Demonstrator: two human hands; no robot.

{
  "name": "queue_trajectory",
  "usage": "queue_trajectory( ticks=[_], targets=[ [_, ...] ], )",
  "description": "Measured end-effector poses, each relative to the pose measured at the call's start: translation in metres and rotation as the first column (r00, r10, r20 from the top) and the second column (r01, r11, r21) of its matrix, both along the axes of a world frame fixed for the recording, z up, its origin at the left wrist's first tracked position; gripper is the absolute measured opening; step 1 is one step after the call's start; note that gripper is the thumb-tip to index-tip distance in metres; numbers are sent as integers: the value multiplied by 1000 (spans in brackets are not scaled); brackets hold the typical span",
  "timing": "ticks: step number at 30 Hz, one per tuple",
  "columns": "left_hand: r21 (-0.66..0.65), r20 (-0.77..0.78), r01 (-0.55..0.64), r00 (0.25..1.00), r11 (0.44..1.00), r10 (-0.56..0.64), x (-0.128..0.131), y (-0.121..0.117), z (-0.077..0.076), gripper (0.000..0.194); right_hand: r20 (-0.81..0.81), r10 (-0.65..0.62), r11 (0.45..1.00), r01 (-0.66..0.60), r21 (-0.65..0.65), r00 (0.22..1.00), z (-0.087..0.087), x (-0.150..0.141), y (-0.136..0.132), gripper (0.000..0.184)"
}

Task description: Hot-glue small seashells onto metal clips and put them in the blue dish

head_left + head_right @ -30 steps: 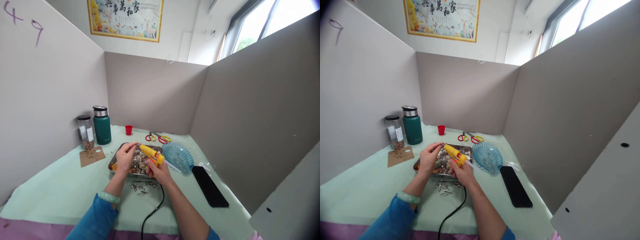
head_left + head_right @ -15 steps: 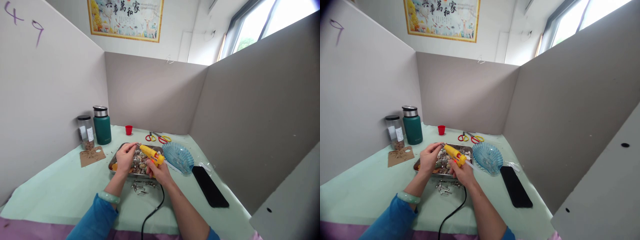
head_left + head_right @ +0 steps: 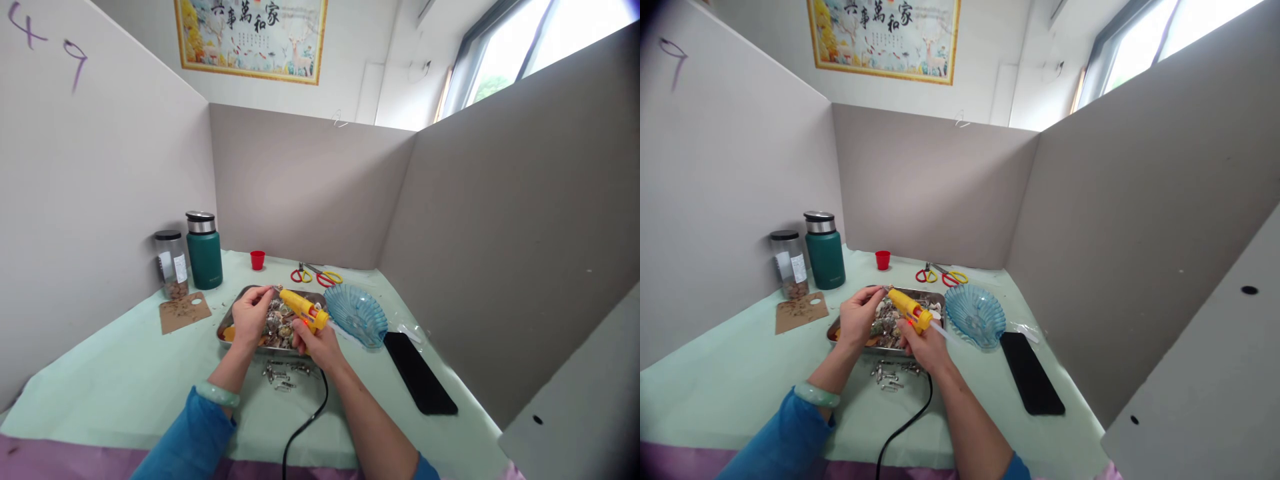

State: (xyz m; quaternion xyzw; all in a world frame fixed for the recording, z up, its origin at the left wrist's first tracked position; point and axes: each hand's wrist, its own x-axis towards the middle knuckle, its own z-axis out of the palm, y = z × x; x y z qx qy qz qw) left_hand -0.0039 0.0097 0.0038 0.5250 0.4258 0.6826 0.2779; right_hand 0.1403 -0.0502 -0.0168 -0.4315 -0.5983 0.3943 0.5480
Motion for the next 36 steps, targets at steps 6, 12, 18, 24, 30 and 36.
queue_trajectory(
  ticks=[6, 12, 18, 24, 30, 36],
  targets=[
    [4, 1, -8, 1000, 1000, 8, 0, 2, -1, 24, 10, -3, 1000, 4, -15, 1000, -1, 0, 1, 39],
    [31, -34, -4, 999, 1000, 5, 0, 1, -1, 23, 10, 8, 1000, -8, 5, 1000, -3, 1, 2, 39],
    [44, 2, 2, 1000, 999, -2, 2, 1, 0, 21, -124, 4, 1000, -1, 27, 992, 3, 0, -3, 30],
    [-116, 311, 344, 903, 932, -295, 5, -6, 5, 29, -347, -210, 972, 234, 28, 914, 12, 1, 3, 33],
    [-90, 471, 631, 708, 770, -526, 12, -13, 3, 26, -455, -184, 968, 240, 68, 871, 7, -2, 12, 33],
    [-135, 472, 720, 651, 681, -595, 25, -18, 0, 26, -400, -227, 937, 312, 160, 888, 3, -1, 14, 25]
  ],
)
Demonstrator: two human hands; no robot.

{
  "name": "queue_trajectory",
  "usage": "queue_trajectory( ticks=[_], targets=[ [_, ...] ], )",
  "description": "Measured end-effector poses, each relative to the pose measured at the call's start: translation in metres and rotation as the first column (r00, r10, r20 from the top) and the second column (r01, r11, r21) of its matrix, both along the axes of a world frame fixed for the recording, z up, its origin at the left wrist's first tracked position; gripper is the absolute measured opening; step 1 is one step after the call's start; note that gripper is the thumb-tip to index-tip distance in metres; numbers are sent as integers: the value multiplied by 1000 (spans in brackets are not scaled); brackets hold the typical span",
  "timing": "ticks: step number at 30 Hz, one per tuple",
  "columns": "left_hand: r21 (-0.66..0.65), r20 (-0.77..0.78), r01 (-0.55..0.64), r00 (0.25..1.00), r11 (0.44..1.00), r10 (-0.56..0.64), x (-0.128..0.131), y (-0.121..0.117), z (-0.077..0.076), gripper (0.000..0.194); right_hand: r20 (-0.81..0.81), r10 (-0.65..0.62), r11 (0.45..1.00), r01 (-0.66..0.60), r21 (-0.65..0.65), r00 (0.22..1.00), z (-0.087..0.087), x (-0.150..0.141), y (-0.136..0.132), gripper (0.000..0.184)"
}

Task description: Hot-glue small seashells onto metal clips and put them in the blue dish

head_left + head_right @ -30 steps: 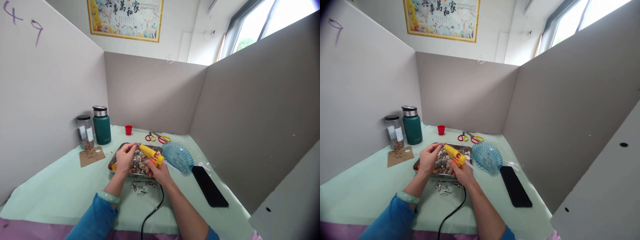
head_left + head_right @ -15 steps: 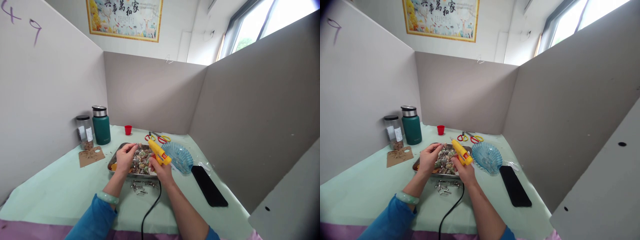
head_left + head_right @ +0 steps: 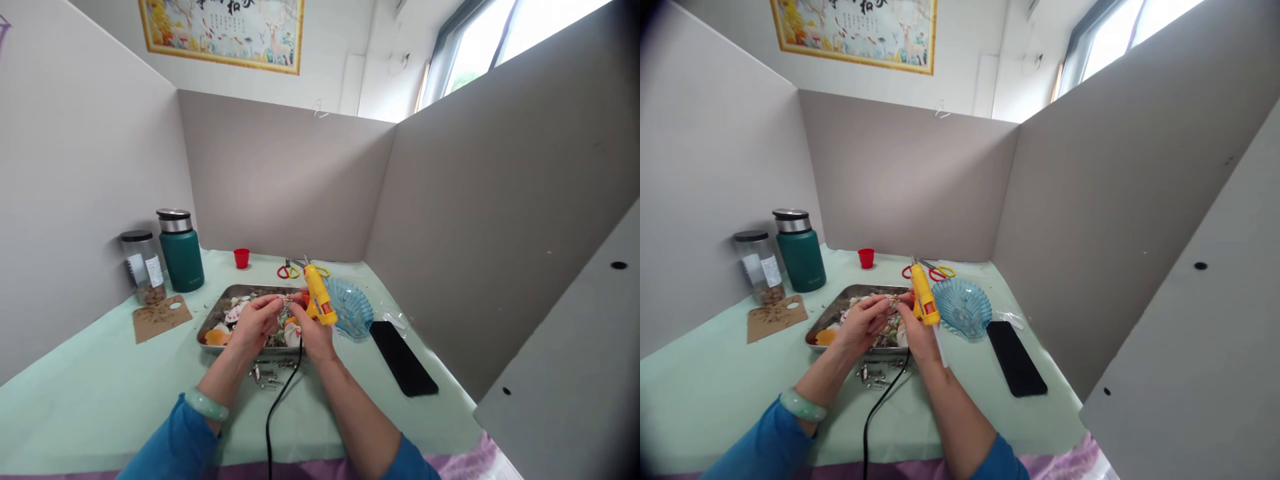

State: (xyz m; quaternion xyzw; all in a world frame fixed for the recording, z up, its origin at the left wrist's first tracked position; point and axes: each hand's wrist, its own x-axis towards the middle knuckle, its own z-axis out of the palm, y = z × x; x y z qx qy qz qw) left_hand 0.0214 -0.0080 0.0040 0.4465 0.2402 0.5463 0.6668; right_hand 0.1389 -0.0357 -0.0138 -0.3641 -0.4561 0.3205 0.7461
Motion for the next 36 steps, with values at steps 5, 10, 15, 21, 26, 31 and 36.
queue_trajectory(
  ticks=[5, 10, 15, 21, 26, 31, 36],
  targets=[
    [-30, -7, 24, 1000, 999, -24, 8, -4, -2, 28, -1, -62, 998, 62, -1, 998, -1, 2, 0, 22],
    [-10, -44, 26, 999, 1000, -26, 7, -6, 1, 31, -17, -89, 996, 89, -27, 996, -1, 3, 2, 21],
    [-140, 85, 117, 991, 983, -105, -4, -2, 7, 19, -52, -110, 993, 108, -40, 993, -3, 5, 6, 30],
    [-292, 263, 286, 941, 913, -211, -15, 6, 4, 26, -94, -119, 991, 113, -66, 988, 1, 6, 4, 29],
    [-262, 114, 161, 984, 951, -136, -14, 7, 3, 20, -109, -124, 990, 115, -85, 986, 1, 6, 4, 29],
    [-152, -72, 37, 996, 988, -48, -14, 8, 3, 14, -108, -131, 989, 123, -78, 985, -1, 6, 6, 30],
    [-42, -72, 26, 997, 999, -29, -17, 8, 0, 27, -103, -127, 990, 120, -71, 987, 0, 5, 5, 29]
  ],
)
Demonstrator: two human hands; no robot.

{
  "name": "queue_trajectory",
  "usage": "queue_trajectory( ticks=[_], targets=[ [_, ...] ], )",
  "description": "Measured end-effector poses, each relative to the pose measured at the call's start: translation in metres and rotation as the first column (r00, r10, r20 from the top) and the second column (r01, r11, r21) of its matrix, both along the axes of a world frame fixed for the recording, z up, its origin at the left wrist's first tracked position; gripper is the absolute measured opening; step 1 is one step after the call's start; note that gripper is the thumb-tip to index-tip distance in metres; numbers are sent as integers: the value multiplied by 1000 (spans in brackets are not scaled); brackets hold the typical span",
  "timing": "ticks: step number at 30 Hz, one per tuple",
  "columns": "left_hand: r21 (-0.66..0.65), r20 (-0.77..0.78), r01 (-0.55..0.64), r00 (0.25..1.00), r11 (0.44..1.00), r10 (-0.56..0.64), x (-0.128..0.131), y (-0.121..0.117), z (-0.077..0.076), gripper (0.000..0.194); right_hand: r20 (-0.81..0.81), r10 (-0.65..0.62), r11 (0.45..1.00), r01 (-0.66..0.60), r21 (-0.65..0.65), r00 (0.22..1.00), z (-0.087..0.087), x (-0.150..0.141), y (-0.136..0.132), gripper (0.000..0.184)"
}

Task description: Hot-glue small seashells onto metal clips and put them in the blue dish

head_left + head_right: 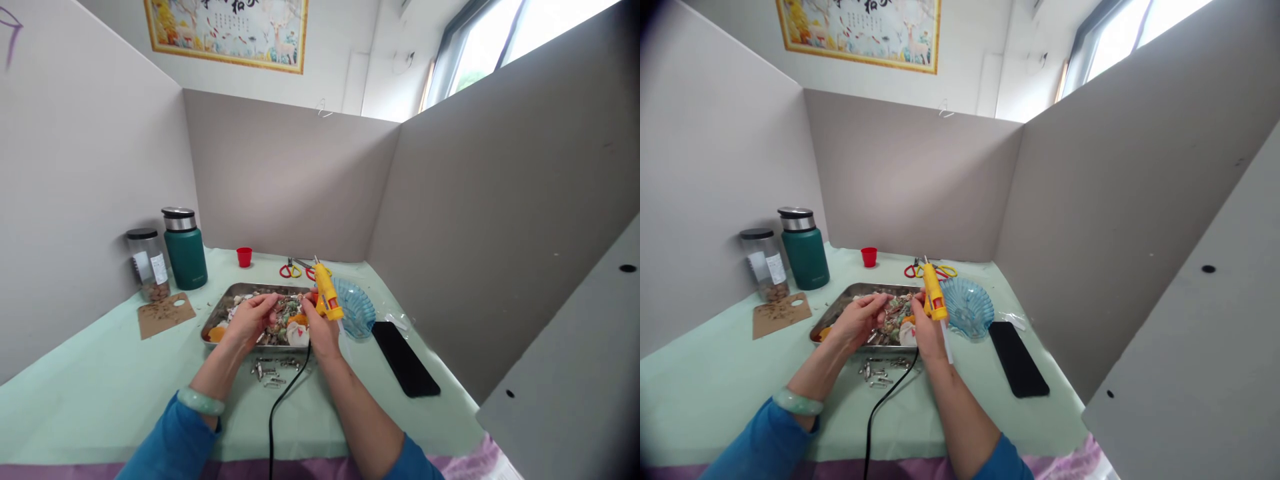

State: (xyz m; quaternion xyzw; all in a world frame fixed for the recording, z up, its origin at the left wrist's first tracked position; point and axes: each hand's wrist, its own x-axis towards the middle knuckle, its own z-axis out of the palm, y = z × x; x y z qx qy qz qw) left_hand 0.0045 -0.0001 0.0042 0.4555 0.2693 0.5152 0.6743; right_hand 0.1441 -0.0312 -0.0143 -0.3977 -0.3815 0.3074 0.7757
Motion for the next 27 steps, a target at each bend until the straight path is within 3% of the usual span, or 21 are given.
queue_trajectory(
  ticks=[7, 11, 14, 21, 27],
  targets=[
    [-34, 32, -30, 999, 999, 31, 2, 1, -1, 23, 38, -19, 999, 20, -36, 999, 2, -1, -3, 30],
    [-70, 38, 13, 999, 997, -10, 2, -2, 2, 21, 35, -22, 999, 24, -45, 999, 4, -1, -3, 30],
    [-51, 14, 27, 1000, 998, -27, 1, -4, 3, 24, 46, -17, 999, 19, -37, 999, 4, -1, -4, 29],
    [-12, 0, -60, 998, 998, 60, 4, -4, 0, 22, 114, -43, 999, 43, 0, 993, 2, -2, -5, 26],
    [-44, 37, -22, 999, 999, 24, 1, -3, 2, 24, 142, -49, 999, 49, 5, 989, 0, -1, -5, 25]
  ],
)
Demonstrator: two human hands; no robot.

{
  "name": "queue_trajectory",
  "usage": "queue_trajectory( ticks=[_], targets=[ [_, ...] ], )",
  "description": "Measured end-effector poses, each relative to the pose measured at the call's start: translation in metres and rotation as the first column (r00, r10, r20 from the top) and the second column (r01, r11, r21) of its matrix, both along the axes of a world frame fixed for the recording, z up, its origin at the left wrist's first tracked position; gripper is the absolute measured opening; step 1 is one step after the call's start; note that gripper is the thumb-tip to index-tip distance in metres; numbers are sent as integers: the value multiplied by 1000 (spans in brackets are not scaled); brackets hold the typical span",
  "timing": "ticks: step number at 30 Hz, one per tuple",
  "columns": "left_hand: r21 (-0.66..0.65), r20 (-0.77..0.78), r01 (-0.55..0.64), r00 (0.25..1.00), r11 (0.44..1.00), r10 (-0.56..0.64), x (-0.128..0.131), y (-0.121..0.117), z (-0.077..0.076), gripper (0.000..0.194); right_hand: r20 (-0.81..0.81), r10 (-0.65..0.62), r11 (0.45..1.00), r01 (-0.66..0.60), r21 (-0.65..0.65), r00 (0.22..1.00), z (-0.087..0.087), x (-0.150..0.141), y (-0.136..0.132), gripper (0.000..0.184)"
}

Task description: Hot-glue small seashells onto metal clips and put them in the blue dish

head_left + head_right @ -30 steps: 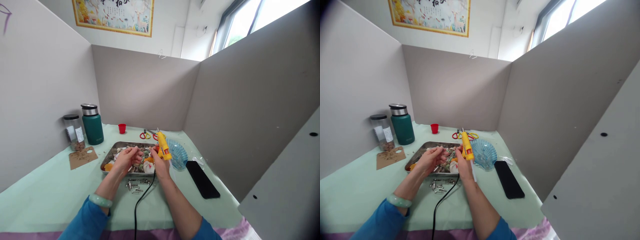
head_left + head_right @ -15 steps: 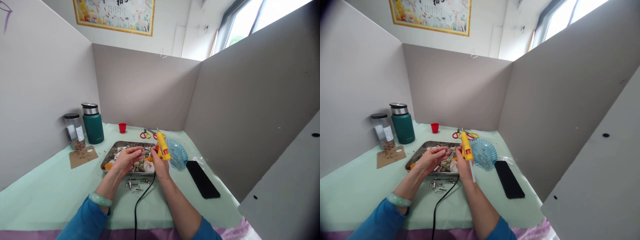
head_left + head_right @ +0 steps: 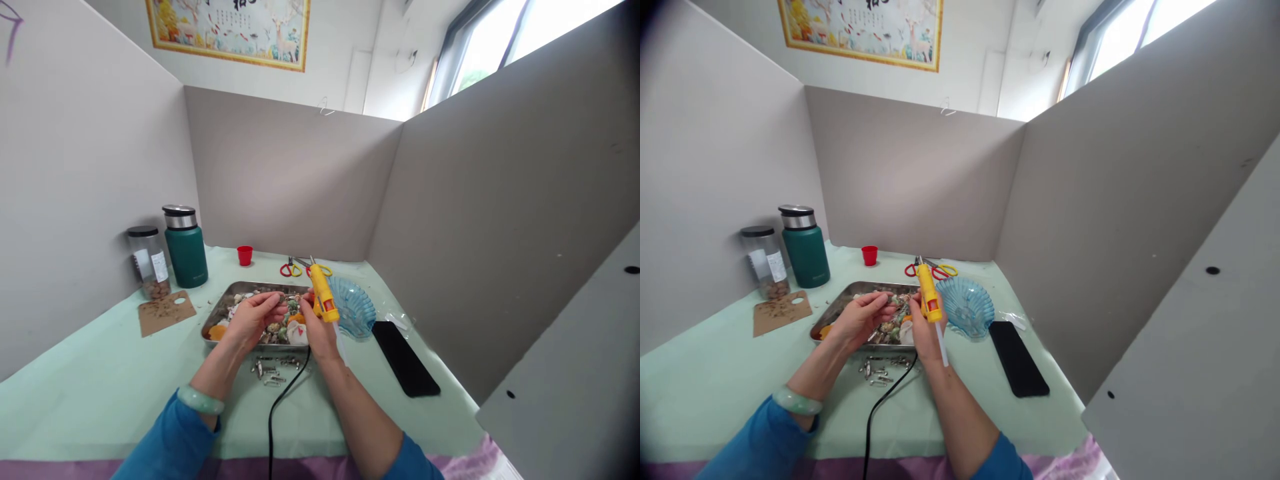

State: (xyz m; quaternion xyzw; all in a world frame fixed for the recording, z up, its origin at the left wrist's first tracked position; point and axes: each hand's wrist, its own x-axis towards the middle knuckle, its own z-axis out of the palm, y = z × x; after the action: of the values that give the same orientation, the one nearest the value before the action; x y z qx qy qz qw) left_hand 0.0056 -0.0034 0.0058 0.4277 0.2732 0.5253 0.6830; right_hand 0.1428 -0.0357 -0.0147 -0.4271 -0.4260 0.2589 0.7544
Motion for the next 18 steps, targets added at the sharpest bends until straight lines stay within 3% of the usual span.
queue_trajectory(
  ticks=[5, 13, 18],
  targets=[
    [35, -35, 24, 999, 999, -23, 0, -2, 2, 26, 25, 1, 1000, -1, 6, 1000, -1, 1, -1, 24],
    [282, -243, -165, 941, 945, 236, 7, -14, 9, 24, 60, -1, 1000, 1, 12, 998, -2, -1, -1, 23],
    [353, -272, -207, 910, 912, 312, 9, -18, 11, 17, 87, -6, 1000, 5, 12, 996, 3, -2, -6, 20]
  ],
)
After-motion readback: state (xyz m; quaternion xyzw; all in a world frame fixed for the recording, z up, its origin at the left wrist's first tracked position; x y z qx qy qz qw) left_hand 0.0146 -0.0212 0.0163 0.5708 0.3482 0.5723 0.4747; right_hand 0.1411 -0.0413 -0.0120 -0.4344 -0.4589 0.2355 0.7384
